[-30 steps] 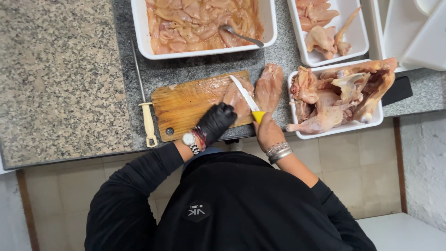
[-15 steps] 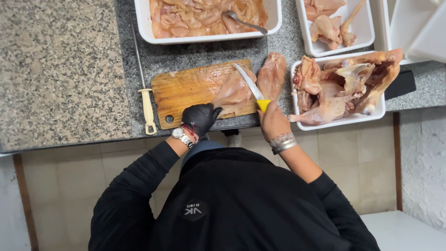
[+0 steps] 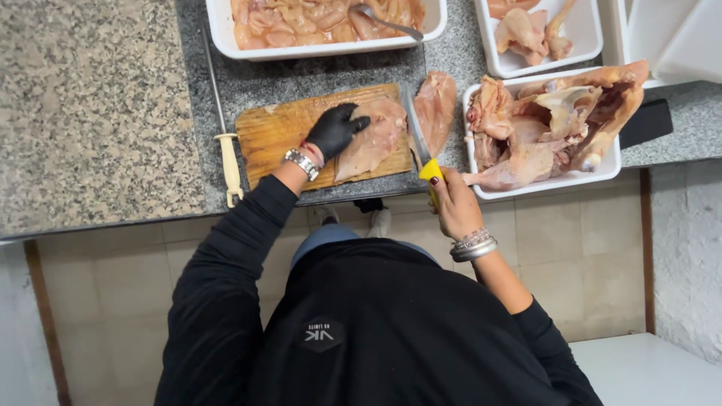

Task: Slicing raw chicken breasts into thin fillets on a wooden cutting board.

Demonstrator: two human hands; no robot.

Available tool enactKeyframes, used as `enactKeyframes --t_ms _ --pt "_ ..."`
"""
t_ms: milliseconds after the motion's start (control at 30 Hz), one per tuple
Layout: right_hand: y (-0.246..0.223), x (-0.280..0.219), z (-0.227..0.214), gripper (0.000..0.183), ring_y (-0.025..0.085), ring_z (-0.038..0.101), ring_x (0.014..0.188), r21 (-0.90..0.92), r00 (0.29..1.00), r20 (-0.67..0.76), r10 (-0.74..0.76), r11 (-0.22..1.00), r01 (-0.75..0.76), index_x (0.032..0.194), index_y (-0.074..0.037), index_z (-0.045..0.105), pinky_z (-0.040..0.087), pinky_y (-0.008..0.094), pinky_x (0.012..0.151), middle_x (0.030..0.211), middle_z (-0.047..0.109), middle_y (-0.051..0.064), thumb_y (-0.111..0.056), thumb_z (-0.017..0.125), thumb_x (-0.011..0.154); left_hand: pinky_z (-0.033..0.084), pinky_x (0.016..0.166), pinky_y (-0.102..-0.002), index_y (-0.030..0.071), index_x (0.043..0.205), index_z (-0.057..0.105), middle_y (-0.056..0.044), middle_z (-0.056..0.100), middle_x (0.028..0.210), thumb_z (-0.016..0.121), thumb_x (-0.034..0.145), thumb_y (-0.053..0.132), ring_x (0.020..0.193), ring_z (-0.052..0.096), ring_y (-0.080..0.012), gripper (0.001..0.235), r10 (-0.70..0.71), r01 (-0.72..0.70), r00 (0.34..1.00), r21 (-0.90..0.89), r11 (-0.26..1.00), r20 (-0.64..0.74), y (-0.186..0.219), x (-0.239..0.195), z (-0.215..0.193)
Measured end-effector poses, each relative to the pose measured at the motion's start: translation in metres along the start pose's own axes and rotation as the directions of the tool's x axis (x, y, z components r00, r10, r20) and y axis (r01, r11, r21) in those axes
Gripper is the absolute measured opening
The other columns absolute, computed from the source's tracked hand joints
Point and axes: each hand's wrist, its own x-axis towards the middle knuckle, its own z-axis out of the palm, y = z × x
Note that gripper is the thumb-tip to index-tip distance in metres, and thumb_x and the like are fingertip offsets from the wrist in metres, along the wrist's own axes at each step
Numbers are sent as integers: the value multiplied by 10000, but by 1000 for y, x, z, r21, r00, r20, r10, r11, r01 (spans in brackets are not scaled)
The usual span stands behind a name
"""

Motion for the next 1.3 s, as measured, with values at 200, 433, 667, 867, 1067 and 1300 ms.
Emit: enactKeyframes --t_ms 200,433,667,867,1067,1300 --pt "3 24 13 477 421 728 851 -232 998 37 -43 971 51 1303 -53 586 550 561 770 754 719 180 -444 394 1107 576 938 -386 280 1124 695 -4 718 1072 805 850 462 1070 709 -235 346 -57 48 998 310 949 21 15 0 -22" --pt "-23 63 31 388 541 690 947 -399 982 23 -188 899 181 1273 -66 545 534 642 823 997 687 334 -385 391 1113 587 909 -419 258 1102 694 -21 746 1025 811 794 433 1032 723 -266 373 52 -68 997 330 942 55 46 -13 -28" --pt "-13 23 31 415 520 699 957 -481 980 166 -108 859 176 1319 -148 508 548 608 860 976 693 292 -448 321 1101 578 890 -416 255 1037 703 -22 754 963 789 801 428 999 728 -269 305 73 -78 997 274 959 27 38 0 -33" --pt "-10 41 53 370 521 685 983 -426 967 208 -149 876 227 1286 -168 498 539 613 874 973 688 285 -447 351 1093 579 882 -438 220 1017 708 -36 772 936 796 782 372 973 741 -290 293 140 -156 986 235 959 86 66 -16 -30" --pt "-4 2 50 397 547 676 982 -406 959 265 -99 891 204 1307 -166 497 528 635 875 988 682 315 -452 335 1085 577 878 -407 232 1010 710 -13 771 923 785 810 370 942 748 -259 254 124 -126 992 150 981 18 56 -18 -40" --pt "-4 31 82 400 522 690 960 -443 943 293 -160 851 282 1315 -182 477 538 615 850 964 674 256 -479 330 1092 581 849 -411 218 1005 711 -21 768 913 805 796 329 906 755 -260 255 126 -127 992 51 991 13 81 -44 -30"
